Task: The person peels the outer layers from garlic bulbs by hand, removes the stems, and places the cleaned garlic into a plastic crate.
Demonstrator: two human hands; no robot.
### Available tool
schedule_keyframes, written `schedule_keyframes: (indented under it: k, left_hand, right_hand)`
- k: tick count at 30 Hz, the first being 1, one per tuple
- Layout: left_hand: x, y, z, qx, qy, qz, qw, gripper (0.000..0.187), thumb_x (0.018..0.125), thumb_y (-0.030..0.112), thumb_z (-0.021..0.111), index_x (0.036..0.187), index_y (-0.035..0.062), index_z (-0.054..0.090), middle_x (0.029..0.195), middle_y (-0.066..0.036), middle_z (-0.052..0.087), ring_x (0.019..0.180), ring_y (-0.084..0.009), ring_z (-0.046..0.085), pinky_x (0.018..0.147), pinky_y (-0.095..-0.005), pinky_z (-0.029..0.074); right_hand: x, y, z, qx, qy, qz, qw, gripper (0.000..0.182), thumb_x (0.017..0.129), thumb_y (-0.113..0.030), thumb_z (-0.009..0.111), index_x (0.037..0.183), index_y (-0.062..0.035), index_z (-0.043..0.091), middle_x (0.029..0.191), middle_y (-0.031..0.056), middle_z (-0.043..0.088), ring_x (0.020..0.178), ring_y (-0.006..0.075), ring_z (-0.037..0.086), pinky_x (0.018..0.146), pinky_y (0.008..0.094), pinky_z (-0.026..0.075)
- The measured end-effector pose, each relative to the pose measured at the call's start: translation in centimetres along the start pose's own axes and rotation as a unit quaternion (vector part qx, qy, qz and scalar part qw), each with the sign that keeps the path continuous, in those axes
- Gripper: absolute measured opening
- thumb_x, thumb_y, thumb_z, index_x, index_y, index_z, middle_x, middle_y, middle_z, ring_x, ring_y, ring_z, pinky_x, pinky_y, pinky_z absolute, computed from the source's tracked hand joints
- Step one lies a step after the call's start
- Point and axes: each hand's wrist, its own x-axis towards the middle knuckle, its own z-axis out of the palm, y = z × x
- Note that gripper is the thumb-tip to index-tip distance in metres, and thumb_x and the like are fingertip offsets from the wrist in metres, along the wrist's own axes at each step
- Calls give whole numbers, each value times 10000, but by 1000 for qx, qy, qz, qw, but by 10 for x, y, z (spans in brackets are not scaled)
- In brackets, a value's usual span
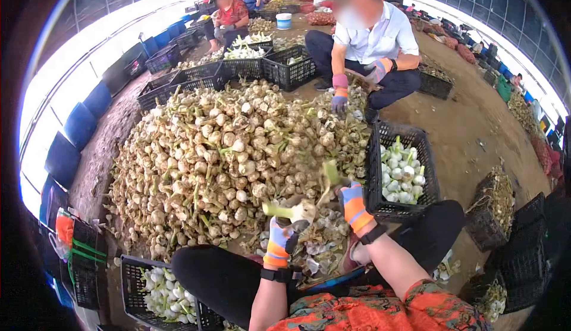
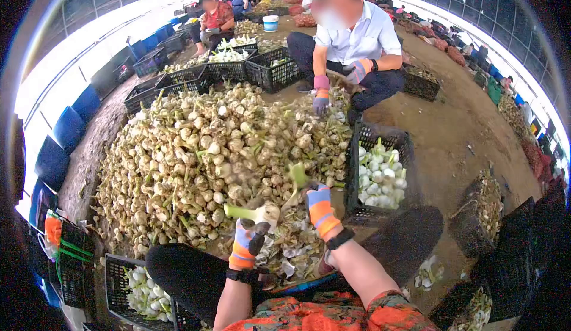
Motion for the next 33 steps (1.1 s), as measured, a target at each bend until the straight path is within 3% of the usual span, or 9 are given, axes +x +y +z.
schedule_keyframes:
  k: [3, 5, 7, 9, 12, 16, 19, 23, 33]
  left_hand:
    - [-13, 51, 41, -107, -44, 4, 993, 476, 762, -14, 563, 1212, -46, 411, 1076, -137, 559, 946, -199, 573, 823, -298, 476]
    - [-6, 45, 21, -147, -65, 13, 987, 430, 816, 1, 509, 1234, -28, 410, 1088, -130, 556, 948, -193, 573, 810, -296, 483]
    - [-5, 41, 22, 12, 11, 71, 997, 498, 817, 223, 628, 1210, -15, 434, 1102, -136, 559, 946, -230, 582, 837, -331, 482]
    - [2, 34, 22, -27, 50, 45, 997, 490, 851, 172, 592, 1263, -16, 405, 1115, -93, 551, 945, -153, 555, 825, -272, 456]
    - [-1, 32, 27, 42, 74, 48, 995, 422, 812, 90, 621, 1198, -11, 481, 1098, -78, 557, 917, -133, 552, 813, -265, 453]
    - [5, 15, 13, 203, 86, 109, 969, 438, 745, -51, 620, 1159, -5, 482, 1089, -83, 554, 927, -166, 554, 837, -283, 455]
    - [7, 2, 14, 37, 124, 131, 983, 466, 762, -61, 592, 1196, 5, 437, 1107, -87, 535, 949, -168, 541, 847, -288, 454]
    - [9, -9, 7, 37, 231, 121, 965, 378, 785, -77, 545, 1139, 13, 449, 1093, -83, 512, 972, -181, 519, 850, -295, 449]
    - [7, -20, -1, 248, 235, 154, 927, 376, 770, -118, 491, 1113, 30, 449, 1067, -76, 485, 949, -178, 511, 858, -297, 432]
  right_hand:
    - [10, -8, -15, -41, 102, 75, 991, 108, 706, -87, 555, 785, -45, 616, 576, 53, 552, 518, 185, 553, 407, 313, 407]
    - [48, 58, -35, -303, -126, 38, 944, 254, 662, -100, 617, 905, -26, 639, 698, 87, 627, 614, 215, 602, 570, 313, 480]
    - [4, 5, -6, -424, -231, -70, 873, 345, 670, -119, 627, 999, -15, 622, 864, 119, 647, 784, 225, 622, 711, 305, 489]
    - [-30, -38, 26, -220, -238, -94, 942, 411, 670, -150, 635, 1061, -28, 600, 1022, 161, 611, 928, 244, 594, 821, 304, 453]
    - [-63, -97, 54, -401, -225, -232, 857, 396, 660, -188, 608, 1023, -31, 616, 1037, 196, 584, 965, 314, 559, 873, 362, 436]
    - [-54, -93, 61, -510, -319, -196, 775, 391, 637, -202, 562, 977, -13, 608, 1045, 196, 570, 947, 345, 549, 830, 382, 451]
    - [-62, -106, 69, -571, -320, -238, 718, 383, 645, -203, 570, 971, -3, 595, 1015, 191, 569, 917, 340, 558, 799, 384, 461]
    - [-67, -106, 77, -572, -344, -290, 686, 250, 656, -185, 557, 850, -31, 588, 882, 162, 589, 798, 319, 591, 703, 397, 478]
    - [-59, -90, 87, -614, -344, -259, 662, 293, 677, -220, 581, 885, -14, 583, 912, 168, 586, 842, 326, 578, 749, 385, 468]
